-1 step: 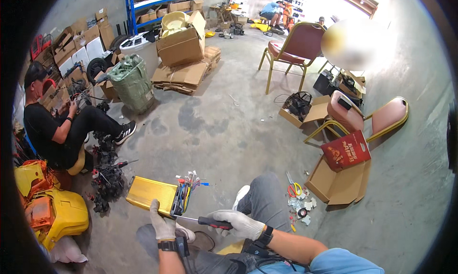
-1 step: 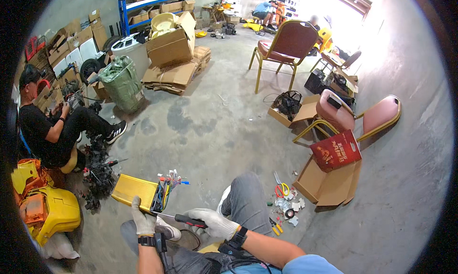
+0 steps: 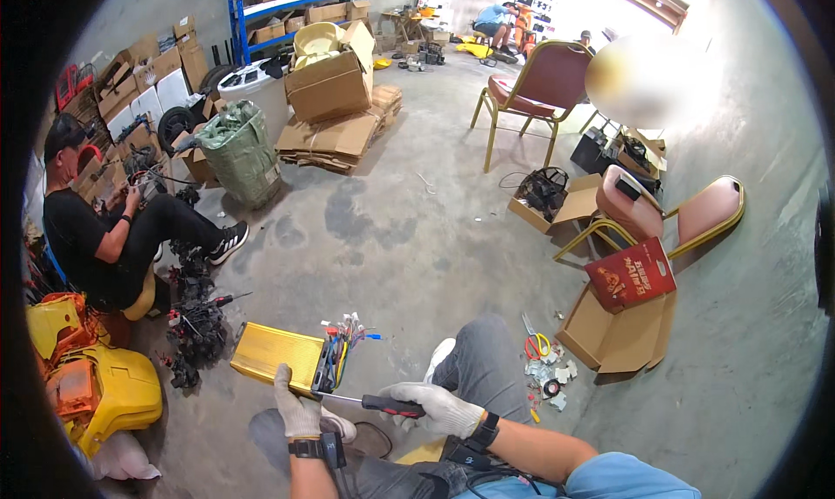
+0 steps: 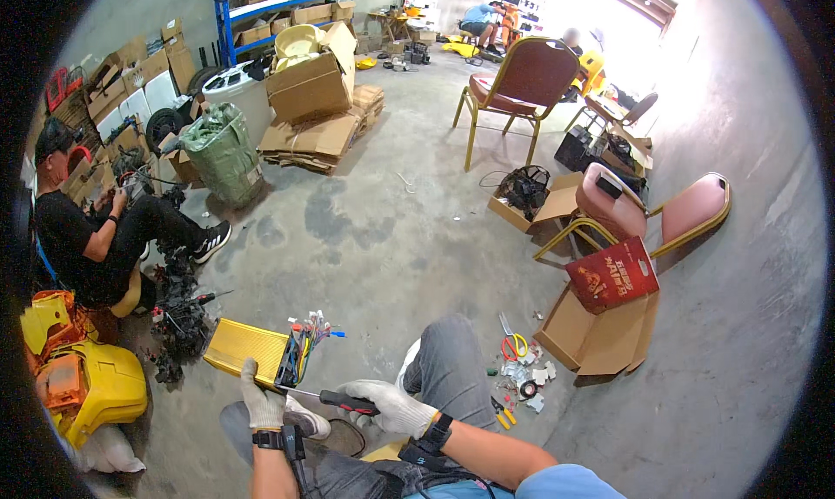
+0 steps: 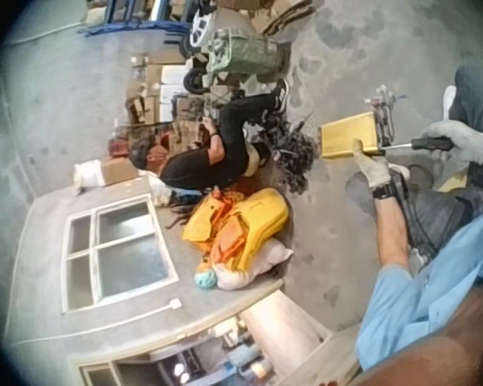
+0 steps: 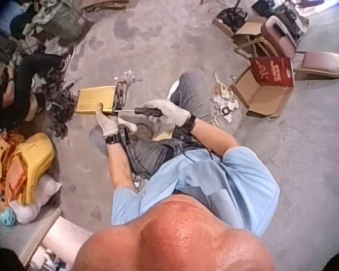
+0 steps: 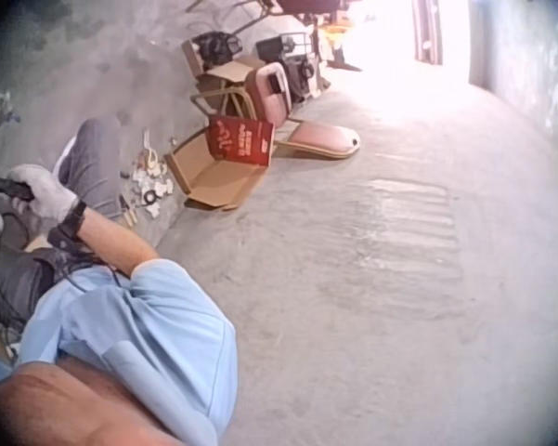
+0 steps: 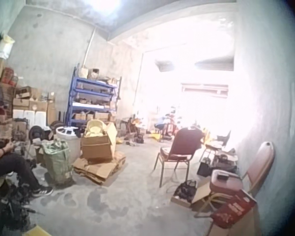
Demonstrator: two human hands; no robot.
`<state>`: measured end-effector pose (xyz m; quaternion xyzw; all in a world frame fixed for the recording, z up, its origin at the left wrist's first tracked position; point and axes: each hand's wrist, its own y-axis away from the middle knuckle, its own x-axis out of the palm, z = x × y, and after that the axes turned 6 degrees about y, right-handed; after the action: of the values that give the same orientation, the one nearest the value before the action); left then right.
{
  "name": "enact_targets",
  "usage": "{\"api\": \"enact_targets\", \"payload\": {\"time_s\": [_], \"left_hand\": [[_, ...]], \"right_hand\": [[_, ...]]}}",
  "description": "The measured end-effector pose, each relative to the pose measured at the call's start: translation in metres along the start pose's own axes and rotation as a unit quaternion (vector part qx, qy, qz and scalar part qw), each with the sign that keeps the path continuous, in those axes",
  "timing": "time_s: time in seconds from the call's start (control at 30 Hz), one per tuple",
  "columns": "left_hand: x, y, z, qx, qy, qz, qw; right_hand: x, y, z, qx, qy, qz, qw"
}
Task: Repairing or inspecting an electronic component using a screwdriver.
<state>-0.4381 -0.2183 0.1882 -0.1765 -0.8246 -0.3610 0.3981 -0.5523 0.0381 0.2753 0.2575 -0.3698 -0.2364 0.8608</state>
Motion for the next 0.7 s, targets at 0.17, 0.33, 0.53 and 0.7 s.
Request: {"api": "enact_targets", "payload": {"time_s": [0.17,0.33,0.53,0.7], "left_hand": [[0.001,0.001,0.001,0.008,-0.005,-0.019,1.0],[0.001,0.0,0.003,0.009,0.002,-0.015,1.0],[0.003,0.0,0.004,0.025,-0.002,-0.036,0.999],[-0.002,-0.004,0.003,0.028,-0.005,-0.037,0.999]], "right_hand": [[0.0,0.012,0.013,-0.027,0.219,-0.035,0.975],[-0.006,0.002,0.01,-0.015,0.27,-0.066,0.961],[-0.015,-0.01,-0.002,-0.07,0.225,-0.066,0.97],[-0.003,0.001,0.003,-0.055,0.098,-0.055,0.992]]}}
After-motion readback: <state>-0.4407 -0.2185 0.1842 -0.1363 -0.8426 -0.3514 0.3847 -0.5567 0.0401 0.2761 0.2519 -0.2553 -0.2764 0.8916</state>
